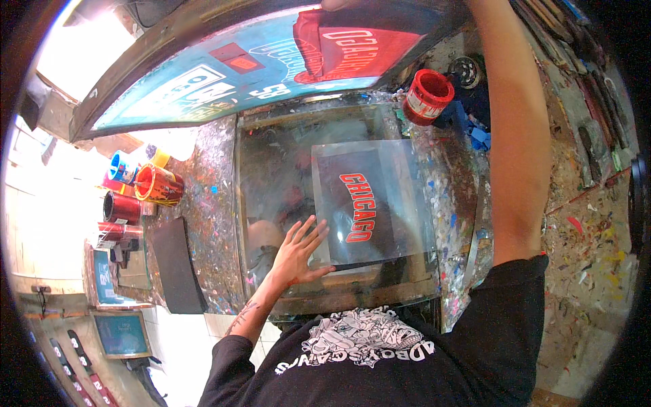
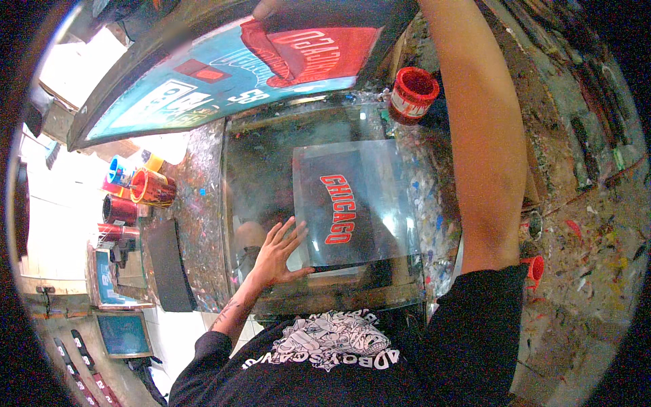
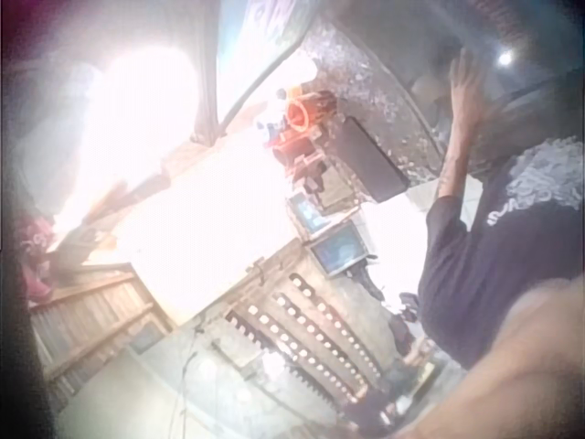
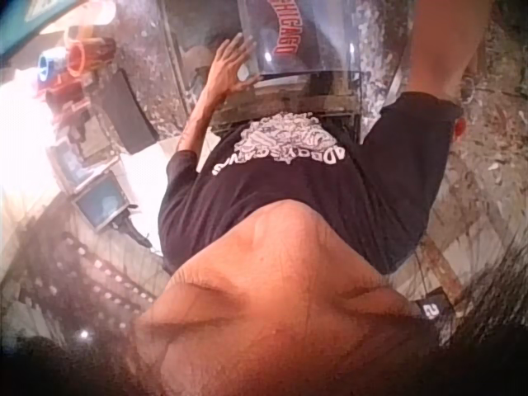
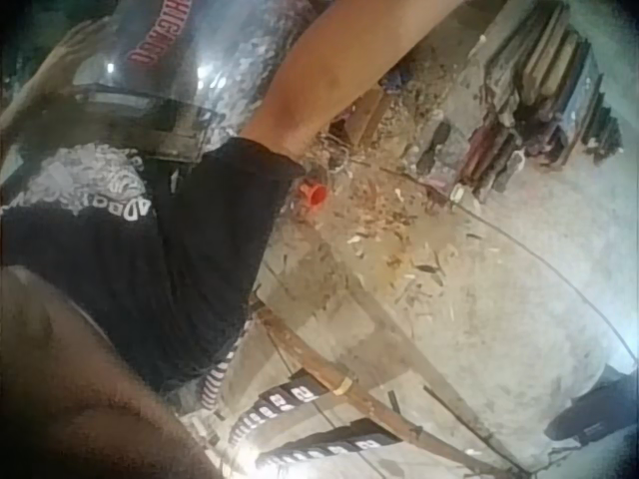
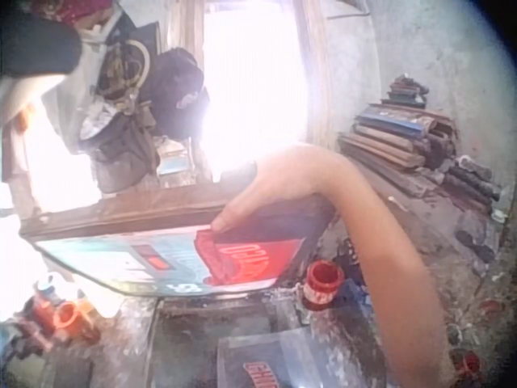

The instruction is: The person screen prints fabric patches by aligning fabric pieces on a work surface, lowering the silkscreen frame, spreading red paint across the screen with a squeegee, lifting the frame, and removing the printed fabric.

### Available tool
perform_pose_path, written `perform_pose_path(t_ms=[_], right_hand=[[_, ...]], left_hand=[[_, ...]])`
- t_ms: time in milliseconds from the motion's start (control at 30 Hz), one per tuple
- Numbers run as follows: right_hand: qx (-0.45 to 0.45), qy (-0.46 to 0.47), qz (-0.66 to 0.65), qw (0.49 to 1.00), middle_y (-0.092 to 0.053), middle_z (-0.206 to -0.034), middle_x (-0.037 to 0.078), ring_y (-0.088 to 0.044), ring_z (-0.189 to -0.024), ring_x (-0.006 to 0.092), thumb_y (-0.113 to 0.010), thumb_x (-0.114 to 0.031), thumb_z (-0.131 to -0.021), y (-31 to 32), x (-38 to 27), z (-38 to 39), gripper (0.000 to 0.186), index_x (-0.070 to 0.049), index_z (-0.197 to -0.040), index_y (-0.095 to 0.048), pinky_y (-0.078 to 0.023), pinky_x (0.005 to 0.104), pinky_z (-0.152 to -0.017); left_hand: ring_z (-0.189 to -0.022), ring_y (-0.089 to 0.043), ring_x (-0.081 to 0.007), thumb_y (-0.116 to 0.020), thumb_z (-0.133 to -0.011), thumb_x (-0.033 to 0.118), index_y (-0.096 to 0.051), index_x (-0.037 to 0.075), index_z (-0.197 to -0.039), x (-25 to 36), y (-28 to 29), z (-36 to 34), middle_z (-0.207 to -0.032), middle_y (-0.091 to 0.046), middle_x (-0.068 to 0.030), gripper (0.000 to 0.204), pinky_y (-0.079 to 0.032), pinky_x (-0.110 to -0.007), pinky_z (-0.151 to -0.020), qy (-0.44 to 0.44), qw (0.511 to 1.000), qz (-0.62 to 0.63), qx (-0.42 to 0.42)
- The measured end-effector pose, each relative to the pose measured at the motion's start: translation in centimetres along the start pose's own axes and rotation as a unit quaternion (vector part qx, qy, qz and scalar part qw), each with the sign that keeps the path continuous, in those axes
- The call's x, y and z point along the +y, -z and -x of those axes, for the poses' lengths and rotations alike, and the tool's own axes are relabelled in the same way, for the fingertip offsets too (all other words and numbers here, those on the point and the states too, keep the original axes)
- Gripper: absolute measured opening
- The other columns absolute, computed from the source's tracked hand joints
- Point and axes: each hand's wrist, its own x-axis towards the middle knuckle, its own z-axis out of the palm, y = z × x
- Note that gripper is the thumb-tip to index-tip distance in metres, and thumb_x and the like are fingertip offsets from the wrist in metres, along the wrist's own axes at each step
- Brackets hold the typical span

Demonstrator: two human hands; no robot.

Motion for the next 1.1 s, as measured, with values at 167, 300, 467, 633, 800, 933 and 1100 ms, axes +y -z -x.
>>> perform_pose_path(t_ms=[167, 300, 467, 633, 800, 933, 1100], right_hand=[[0.013, -0.018, 0.035, 0.999, -0.074, -0.110, 0.025, -0.072, -0.102, 0.0284, -0.086, -0.065, -0.066, -0.3, 0.0, -0.4, 0.082, 0.007, -0.104, -0.077, -0.053, 0.0336, -0.093], [0.014, -0.016, 0.039, 0.999, -0.072, -0.114, 0.028, -0.071, -0.105, 0.0308, -0.087, -0.066, -0.063, -0.4, -0.1, -0.3, 0.089, 0.010, -0.108, -0.074, -0.053, 0.0337, -0.094], [0.021, -0.006, 0.029, 0.999, -0.071, -0.116, 0.030, -0.070, -0.106, 0.0333, -0.087, -0.066, -0.062, -0.4, 0.3, -0.6, 0.095, 0.012, -0.113, -0.071, -0.053, 0.0338, -0.095], [0.016, -0.043, 0.019, 0.999, -0.072, -0.115, 0.028, -0.070, -0.104, 0.0322, -0.087, -0.064, -0.064, -0.2, -0.3, -0.1, 0.089, 0.011, -0.109, -0.073, -0.053, 0.0336, -0.093], [-0.008, -0.039, -0.026, 0.999, -0.074, -0.112, 0.025, -0.071, -0.099, 0.0305, -0.087, -0.064, -0.065, 0.2, -0.8, 1.3, 0.085, 0.010, -0.105, -0.075, -0.054, 0.0336, -0.089], [-0.054, 0.023, -0.065, 0.996, -0.074, -0.108, 0.025, -0.071, -0.096, 0.0309, -0.086, -0.065, -0.065, 0.7, 1.0, 0.2, 0.084, 0.010, -0.102, -0.076, -0.054, 0.0331, -0.088], [0.015, 0.024, 0.043, 0.999, -0.074, -0.112, 0.024, -0.071, -0.102, 0.0342, -0.083, -0.067, -0.068, 0.0, -1.4, 2.3, 0.086, 0.007, -0.112, -0.073, -0.054, 0.0349, -0.092]], left_hand=[[-0.156, -0.025, -0.0309, -0.072, -0.082, 0.064, -0.047, 0.007, -0.152, 0.0, 0.1, 0.0, -0.163, -0.039, -0.0109, 0.093, -0.019, -0.052, -0.126, -0.005, 1.000, -0.006, 0.003], [-0.155, -0.025, -0.0311, -0.072, -0.082, 0.063, -0.047, 0.007, -0.152, 0.1, 0.2, 0.1, -0.163, -0.039, -0.0112, 0.093, -0.019, -0.052, -0.126, -0.005, 1.000, 0.001, 0.005], [-0.156, -0.023, -0.0285, -0.070, -0.084, 0.061, -0.049, 0.005, -0.150, 0.2, 0.5, 0.0, -0.163, -0.039, -0.0107, 0.089, -0.019, -0.050, -0.126, -0.005, 1.000, 0.009, 0.009], [-0.156, -0.024, -0.0290, -0.072, -0.083, 0.059, -0.051, 0.005, -0.149, 0.2, 0.9, -0.1, -0.162, -0.041, -0.0115, 0.087, -0.018, -0.051, -0.127, -0.001, 1.000, 0.028, 0.007], [-0.154, -0.030, -0.0302, -0.074, -0.082, 0.051, -0.059, 0.003, -0.141, -0.3, 1.4, -0.3, -0.159, -0.045, -0.0132, 0.078, -0.022, -0.051, -0.124, -0.003, 0.992, 0.119, 0.031], [-0.141, -0.047, -0.0324, -0.068, -0.089, 0.035, -0.063, 0.001, -0.134, 1.7, -0.2, -3.5, -0.155, -0.050, -0.0164, 0.057, -0.035, -0.045, -0.114, 0.071, 0.969, 0.189, 0.145], [-0.134, -0.056, -0.0299, -0.062, -0.099, 0.031, -0.068, 0.003, -0.127, 9.7, 2.7, -11.9, -0.140, -0.063, -0.0176, 0.040, -0.038, -0.040, -0.116, 0.007, 0.848, 0.527, -0.056]])
